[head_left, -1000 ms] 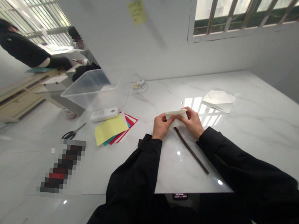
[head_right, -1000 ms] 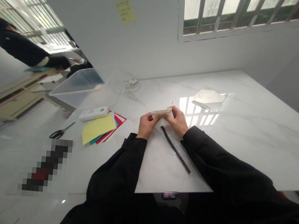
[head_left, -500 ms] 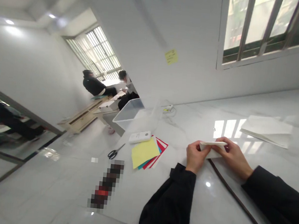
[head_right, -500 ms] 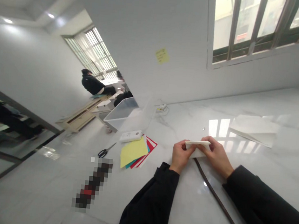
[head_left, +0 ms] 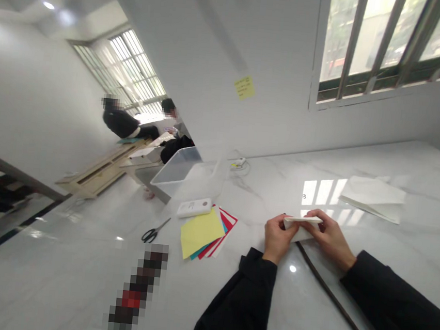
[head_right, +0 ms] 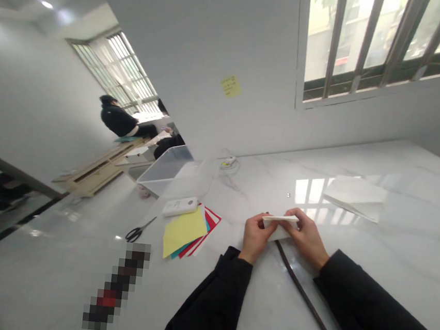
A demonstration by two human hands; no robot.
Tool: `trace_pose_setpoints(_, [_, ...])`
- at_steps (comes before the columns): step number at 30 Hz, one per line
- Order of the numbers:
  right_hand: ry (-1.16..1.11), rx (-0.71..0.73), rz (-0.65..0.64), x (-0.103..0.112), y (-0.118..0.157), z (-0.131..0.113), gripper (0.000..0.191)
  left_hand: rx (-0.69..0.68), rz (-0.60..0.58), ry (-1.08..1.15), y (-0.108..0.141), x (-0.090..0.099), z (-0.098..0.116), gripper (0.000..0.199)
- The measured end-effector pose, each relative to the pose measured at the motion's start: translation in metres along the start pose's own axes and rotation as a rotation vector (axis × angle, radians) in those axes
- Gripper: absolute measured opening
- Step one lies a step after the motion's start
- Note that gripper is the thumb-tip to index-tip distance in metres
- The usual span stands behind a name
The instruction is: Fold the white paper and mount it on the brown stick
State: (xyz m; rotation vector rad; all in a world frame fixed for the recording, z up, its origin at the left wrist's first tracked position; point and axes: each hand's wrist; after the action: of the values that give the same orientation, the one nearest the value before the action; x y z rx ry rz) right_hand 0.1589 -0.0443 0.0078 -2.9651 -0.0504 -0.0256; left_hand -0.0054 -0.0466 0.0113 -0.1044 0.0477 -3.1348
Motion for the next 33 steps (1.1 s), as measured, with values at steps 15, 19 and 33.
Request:
trace_pose_setpoints(15, [-0.050,-0.014,-0.002,-0.001,-0.005,-0.004,0.044,0.034,-0.014,0.084,-0.005,0.000,0.017,0.043])
trace_pose_setpoints(19, [-0.021,0.002,0.000,-0.001,-0.005,-0.004,0.045,0.028,-0.009,0.088,-0.005,-0.001,0.017,0.044])
trace_pose_setpoints(33, [-0.027,0.038,-0.001,0.001,-0.004,-0.002,0.040,0.062,-0.009,0.154,-0.004,-0.001,0.013,0.046])
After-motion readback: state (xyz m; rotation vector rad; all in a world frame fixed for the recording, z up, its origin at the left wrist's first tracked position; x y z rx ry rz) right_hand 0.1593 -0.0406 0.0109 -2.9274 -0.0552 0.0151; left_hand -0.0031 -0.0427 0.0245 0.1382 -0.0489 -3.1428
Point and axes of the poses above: each hand's wrist, its own y-axis away from the middle knuckle, its own x-axis out of the back of the hand, z = x × y, and after that the axes turned 4 degrees about -y, right-handed
